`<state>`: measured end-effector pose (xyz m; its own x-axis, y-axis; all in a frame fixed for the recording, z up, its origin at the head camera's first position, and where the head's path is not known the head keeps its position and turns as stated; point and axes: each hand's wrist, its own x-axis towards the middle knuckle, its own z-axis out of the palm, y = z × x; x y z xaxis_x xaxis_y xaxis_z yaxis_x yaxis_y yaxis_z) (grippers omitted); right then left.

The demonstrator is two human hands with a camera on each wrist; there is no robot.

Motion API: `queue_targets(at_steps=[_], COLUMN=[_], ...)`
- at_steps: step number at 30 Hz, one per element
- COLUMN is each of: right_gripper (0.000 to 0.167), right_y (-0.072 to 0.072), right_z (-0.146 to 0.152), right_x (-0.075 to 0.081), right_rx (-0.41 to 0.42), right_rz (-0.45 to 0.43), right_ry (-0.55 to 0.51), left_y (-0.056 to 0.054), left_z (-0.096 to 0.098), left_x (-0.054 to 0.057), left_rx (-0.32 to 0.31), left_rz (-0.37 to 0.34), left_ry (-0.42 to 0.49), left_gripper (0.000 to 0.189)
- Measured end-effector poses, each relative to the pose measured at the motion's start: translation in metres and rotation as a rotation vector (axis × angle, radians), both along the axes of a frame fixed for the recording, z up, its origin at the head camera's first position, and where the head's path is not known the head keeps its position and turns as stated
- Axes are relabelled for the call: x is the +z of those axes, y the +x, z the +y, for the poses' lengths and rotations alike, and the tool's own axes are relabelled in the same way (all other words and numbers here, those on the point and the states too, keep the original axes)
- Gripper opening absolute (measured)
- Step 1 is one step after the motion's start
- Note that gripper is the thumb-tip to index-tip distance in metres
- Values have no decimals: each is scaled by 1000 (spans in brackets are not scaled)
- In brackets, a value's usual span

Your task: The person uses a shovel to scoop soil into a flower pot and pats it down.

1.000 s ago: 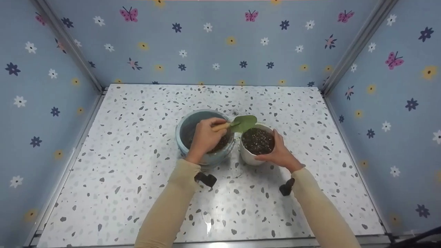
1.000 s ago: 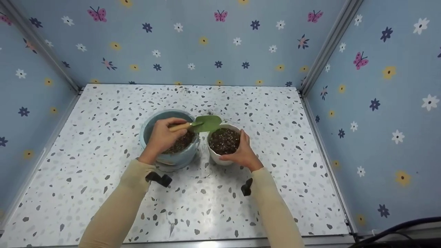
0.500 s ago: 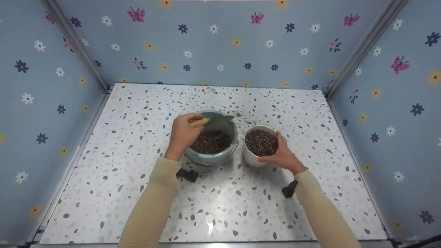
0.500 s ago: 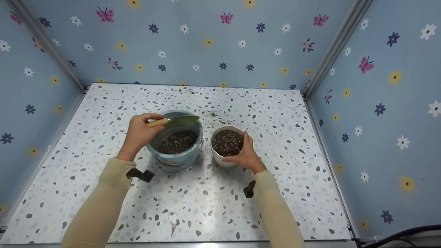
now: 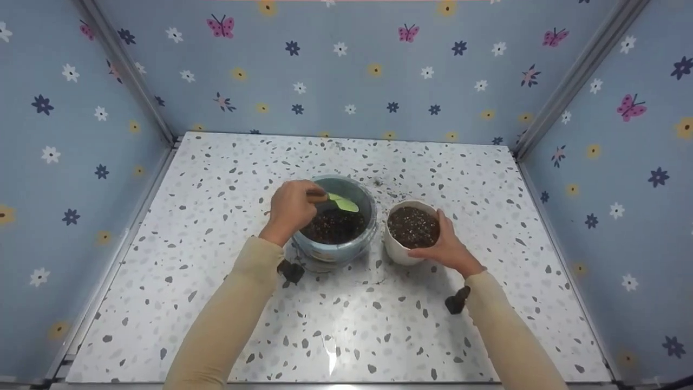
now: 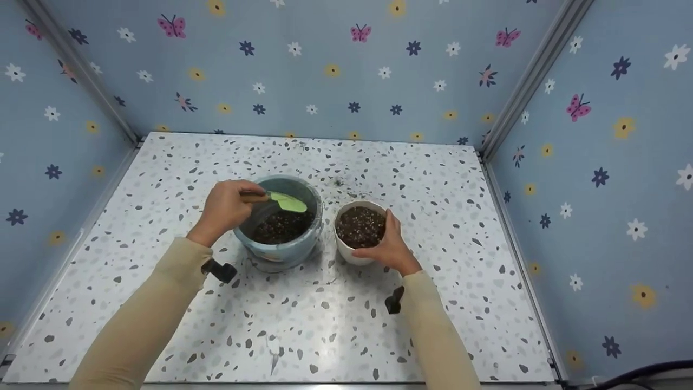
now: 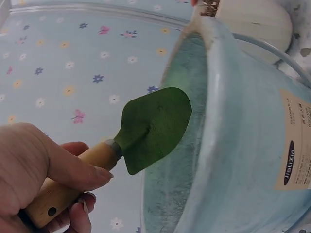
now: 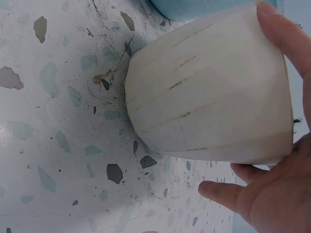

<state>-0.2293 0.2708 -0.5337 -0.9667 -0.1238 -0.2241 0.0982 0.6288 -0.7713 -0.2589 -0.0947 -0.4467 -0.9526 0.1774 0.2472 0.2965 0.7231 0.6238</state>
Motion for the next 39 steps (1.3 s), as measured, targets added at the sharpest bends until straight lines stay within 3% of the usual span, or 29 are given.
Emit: queue_targets(at_steps=[6,11,16,20,26,35,39], right_gripper=[143,142,143,143,143,143,144], right_y=[1,2,7,9,6,1,1], right_z=[-2,-5,-6,-7,-5,-1,-2], right_x=[-1,-4,-7,-7,-2,4,5], right_rx=[4,7,7,14,6,-4,-6], right_rz=[9,20,-5,-19,-15,-9,-12], right_ry=[-7,-32,-15,-6,-3,1,4], left_y=[-5,-6,-2,2,1,-10,-10], left_z=[11,19,29,35,43,61,57], left_x=[-8,-13,-20,-23,-23,-25,-26], left_rx=[-155,-231,-294,-300,-286,-392,-377], left_rz=[130,227,202,178,203,359,299], left_ry=[-167,-253,-353,-458,-567,-767,-780], left_gripper=[44,38,29,18,10,18,17])
